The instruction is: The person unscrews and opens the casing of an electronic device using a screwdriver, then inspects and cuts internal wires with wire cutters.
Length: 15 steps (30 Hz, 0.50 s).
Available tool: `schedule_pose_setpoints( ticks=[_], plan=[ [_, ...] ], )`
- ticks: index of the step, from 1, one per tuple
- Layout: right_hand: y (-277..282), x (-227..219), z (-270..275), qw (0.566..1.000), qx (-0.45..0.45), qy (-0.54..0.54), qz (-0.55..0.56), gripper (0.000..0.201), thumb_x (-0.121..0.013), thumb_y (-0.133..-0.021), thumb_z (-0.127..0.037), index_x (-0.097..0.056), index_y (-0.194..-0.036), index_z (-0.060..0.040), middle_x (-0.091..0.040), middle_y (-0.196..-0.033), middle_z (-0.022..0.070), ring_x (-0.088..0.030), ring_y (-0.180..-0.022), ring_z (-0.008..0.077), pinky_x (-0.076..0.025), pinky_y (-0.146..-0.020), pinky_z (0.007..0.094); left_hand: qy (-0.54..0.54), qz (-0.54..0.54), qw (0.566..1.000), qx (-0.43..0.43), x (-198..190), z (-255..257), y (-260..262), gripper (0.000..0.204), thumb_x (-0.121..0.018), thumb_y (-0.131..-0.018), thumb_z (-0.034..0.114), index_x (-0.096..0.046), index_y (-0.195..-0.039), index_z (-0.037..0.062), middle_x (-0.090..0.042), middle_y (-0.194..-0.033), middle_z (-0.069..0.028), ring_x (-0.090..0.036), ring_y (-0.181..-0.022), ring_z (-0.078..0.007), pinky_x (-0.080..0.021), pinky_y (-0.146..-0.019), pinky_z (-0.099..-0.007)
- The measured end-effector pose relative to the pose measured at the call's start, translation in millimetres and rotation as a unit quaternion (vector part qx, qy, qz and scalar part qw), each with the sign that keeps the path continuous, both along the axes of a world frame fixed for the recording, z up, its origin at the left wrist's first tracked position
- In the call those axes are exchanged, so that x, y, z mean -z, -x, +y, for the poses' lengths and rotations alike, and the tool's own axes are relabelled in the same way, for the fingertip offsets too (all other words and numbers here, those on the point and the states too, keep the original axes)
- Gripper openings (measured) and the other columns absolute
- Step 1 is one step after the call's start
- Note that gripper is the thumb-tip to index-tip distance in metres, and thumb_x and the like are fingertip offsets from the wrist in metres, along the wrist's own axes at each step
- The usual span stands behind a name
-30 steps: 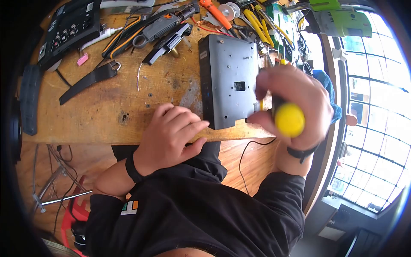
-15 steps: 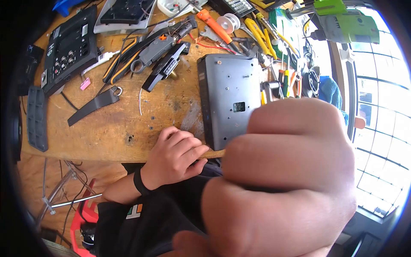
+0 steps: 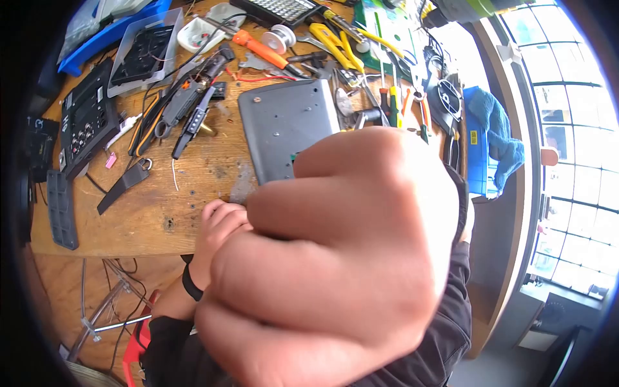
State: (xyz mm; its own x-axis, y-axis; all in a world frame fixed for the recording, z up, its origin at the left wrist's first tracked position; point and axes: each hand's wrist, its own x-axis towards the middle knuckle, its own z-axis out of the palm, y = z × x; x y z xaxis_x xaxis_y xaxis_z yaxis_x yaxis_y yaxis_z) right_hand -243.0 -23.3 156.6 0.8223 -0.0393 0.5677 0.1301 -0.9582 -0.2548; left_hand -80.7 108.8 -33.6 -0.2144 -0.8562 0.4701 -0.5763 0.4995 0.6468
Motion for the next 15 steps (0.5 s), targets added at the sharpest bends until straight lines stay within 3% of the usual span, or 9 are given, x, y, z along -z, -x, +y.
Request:
schedule_pose_setpoints(
  ticks=[4,5,6,7,9,11,15],
  plan=[
    [41,7,-13,0.999,0.021,-0.034,-0.001,0.033,-0.081,-0.083,-0.030,-0.062,-0.091,-0.0044,-0.058,-0.070,0.0044,-0.056,-0.053,0.0174,-0.045,-0.051,0.0358,-0.014,0.008,1.000,-0.002,2,2,1,0.018,-0.074,-0.079,0.016,-0.071,-0.097,0.0113,-0.064,-0.091,-0.0016,-0.063,-0.089,-0.0239,-0.045,-0.087,-0.0414],
    [55,-13,-35,0.987,-0.045,-0.051,0.143,0.038,-0.086,-0.081,-0.030,-0.062,-0.090,-0.0014,-0.061,-0.072,0.0068,-0.058,-0.055,0.0195,-0.046,-0.053,0.0361,-0.014,0.017,1.000,-0.002,2,3,1,0.018,-0.074,-0.079,0.015,-0.071,-0.096,0.0114,-0.064,-0.091,-0.0016,-0.063,-0.088,-0.0243,-0.045,-0.086,-0.0413],
    [69,-13,-40,0.981,0.001,-0.083,0.174,0.043,-0.089,-0.077,-0.028,-0.064,-0.095,0.0013,-0.064,-0.076,0.0100,-0.058,-0.056,0.0205,-0.047,-0.053,0.0344,-0.011,0.020,1.000,-0.003,3,4,2,0.019,-0.074,-0.079,0.013,-0.071,-0.097,0.0109,-0.064,-0.091,-0.0022,-0.063,-0.087,-0.0251,-0.045,-0.084,-0.0407],
    [69,27,-30,0.992,0.103,0.004,-0.073,0.049,-0.088,-0.077,-0.029,-0.063,-0.104,0.0042,-0.064,-0.079,0.0113,-0.057,-0.057,0.0182,-0.045,-0.054,0.0305,-0.013,0.010,1.000,-0.007,-1,4,2,0.019,-0.074,-0.079,0.013,-0.071,-0.097,0.0109,-0.064,-0.091,-0.0022,-0.063,-0.087,-0.0251,-0.045,-0.084,-0.0407],
    [96,39,-48,0.989,0.109,-0.070,-0.076,0.062,-0.082,-0.085,-0.039,-0.057,-0.116,0.0080,-0.062,-0.082,0.0112,-0.053,-0.064,0.0122,-0.041,-0.060,0.0261,-0.022,0.018,1.000,-0.004,-10,6,5,0.020,-0.075,-0.079,0.014,-0.071,-0.098,0.0098,-0.064,-0.091,-0.0026,-0.063,-0.087,-0.0253,-0.046,-0.083,-0.0408],
    [112,49,-55,0.969,0.108,-0.167,-0.147,0.051,-0.084,-0.084,-0.027,-0.062,-0.118,0.0045,-0.071,-0.106,0.0119,-0.065,-0.082,0.0140,-0.053,-0.072,0.0280,-0.011,-0.001,1.000,0.001,-27,2,8,0.021,-0.076,-0.078,0.013,-0.072,-0.098,0.0086,-0.065,-0.091,-0.0032,-0.063,-0.085,-0.0257,-0.047,-0.079,-0.0401],
    [136,54,-64,0.960,0.134,-0.171,-0.178,0.044,-0.078,-0.090,-0.024,-0.061,-0.120,0.0048,-0.068,-0.098,0.0070,-0.061,-0.080,0.0117,-0.050,-0.074,0.0245,0.026,-0.026,0.999,0.021,-55,-18,16,0.023,-0.077,-0.076,0.009,-0.072,-0.098,0.0071,-0.067,-0.090,-0.0053,-0.064,-0.079,-0.0265,-0.048,-0.070,-0.0387]
  ],
)
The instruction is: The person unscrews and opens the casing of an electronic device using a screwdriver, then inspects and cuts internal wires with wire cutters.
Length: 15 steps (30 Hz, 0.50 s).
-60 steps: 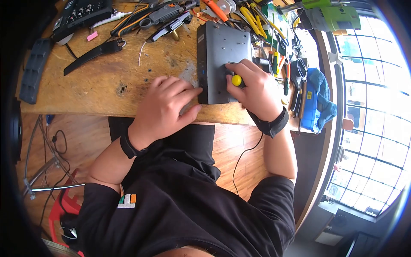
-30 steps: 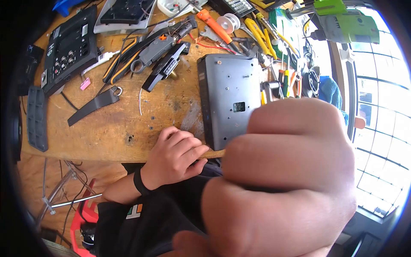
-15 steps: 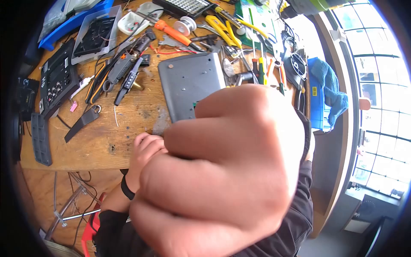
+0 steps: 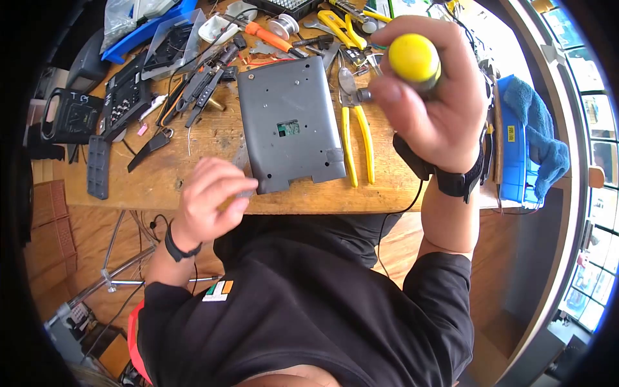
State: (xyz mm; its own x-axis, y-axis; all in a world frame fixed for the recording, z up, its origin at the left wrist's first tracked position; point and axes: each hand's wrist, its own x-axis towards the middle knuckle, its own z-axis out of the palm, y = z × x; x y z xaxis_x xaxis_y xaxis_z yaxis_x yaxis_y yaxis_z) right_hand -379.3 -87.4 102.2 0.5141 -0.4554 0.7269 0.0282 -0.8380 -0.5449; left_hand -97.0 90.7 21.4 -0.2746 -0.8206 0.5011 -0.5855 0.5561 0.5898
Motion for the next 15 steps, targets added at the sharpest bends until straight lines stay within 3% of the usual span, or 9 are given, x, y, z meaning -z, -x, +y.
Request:
schedule_pose_setpoints(
  ticks=[2,3,8,10,12,15],
  plan=[
    [7,-1,1,0.994,-0.025,-0.105,-0.023,0.035,-0.074,-0.094,-0.017,-0.061,-0.119,0.0039,-0.067,-0.092,0.0041,-0.059,-0.074,0.0103,-0.048,-0.071,0.0224,0.027,-0.041,0.999,-0.009,-10,-12,1,0.022,-0.077,-0.076,0.010,-0.072,-0.097,0.0065,-0.067,-0.089,-0.0064,-0.064,-0.080,-0.0266,-0.048,-0.070,-0.0386],
    [4,0,0,0.999,0.018,-0.030,-0.003,0.037,-0.060,-0.104,-0.026,-0.055,-0.122,0.0061,-0.058,-0.083,0.0039,-0.046,-0.066,0.0054,-0.034,-0.057,0.0199,0.029,-0.053,0.998,-0.012,-16,-19,0,0.020,-0.077,-0.078,0.011,-0.072,-0.096,0.0057,-0.067,-0.090,-0.0076,-0.065,-0.081,-0.0272,-0.049,-0.072,-0.0386],
    [13,1,-6,0.997,0.027,-0.060,-0.047,0.030,-0.059,-0.104,-0.021,-0.055,-0.122,0.0030,-0.060,-0.085,0.0039,-0.046,-0.066,0.0050,-0.036,-0.057,0.0207,0.062,-0.119,0.990,-0.042,-29,-55,-3,0.017,-0.075,-0.083,0.015,-0.072,-0.097,0.0057,-0.068,-0.092,-0.0079,-0.065,-0.086,-0.0286,-0.051,-0.079,-0.0399],
    [5,-6,-6,0.995,0.064,-0.034,-0.069,0.022,-0.060,-0.102,-0.014,-0.055,-0.117,0.0015,-0.061,-0.087,0.0049,-0.047,-0.065,0.0058,-0.038,-0.058,0.0211,0.054,-0.155,0.985,-0.054,-30,-67,-8,0.018,-0.073,-0.085,0.014,-0.072,-0.099,0.0031,-0.069,-0.098,-0.0123,-0.065,-0.091,-0.0326,-0.052,-0.083,-0.0412],
    [2,-15,-9,0.995,0.016,-0.051,-0.085,0.009,-0.057,-0.099,-0.005,-0.053,-0.105,-0.0005,-0.058,-0.085,0.0057,-0.047,-0.065,0.0071,-0.038,-0.057,0.0215,0.050,-0.188,0.979,-0.064,-29,-76,-15,0.020,-0.075,-0.086,0.016,-0.072,-0.102,0.0045,-0.069,-0.104,-0.0109,-0.065,-0.097,-0.0319,-0.052,-0.087,-0.0408],
    [-8,-28,-4,0.989,-0.038,-0.099,-0.103,0.007,-0.049,-0.102,-0.005,-0.052,-0.100,0.0005,-0.052,-0.078,0.0066,-0.045,-0.062,0.0091,-0.035,-0.053,0.0227,0.041,-0.200,0.978,-0.036,-26,-89,-26,0.024,-0.075,-0.088,0.021,-0.072,-0.107,0.0052,-0.068,-0.110,-0.0107,-0.064,-0.103,-0.0313,-0.051,-0.092,-0.0405]
  ],
)
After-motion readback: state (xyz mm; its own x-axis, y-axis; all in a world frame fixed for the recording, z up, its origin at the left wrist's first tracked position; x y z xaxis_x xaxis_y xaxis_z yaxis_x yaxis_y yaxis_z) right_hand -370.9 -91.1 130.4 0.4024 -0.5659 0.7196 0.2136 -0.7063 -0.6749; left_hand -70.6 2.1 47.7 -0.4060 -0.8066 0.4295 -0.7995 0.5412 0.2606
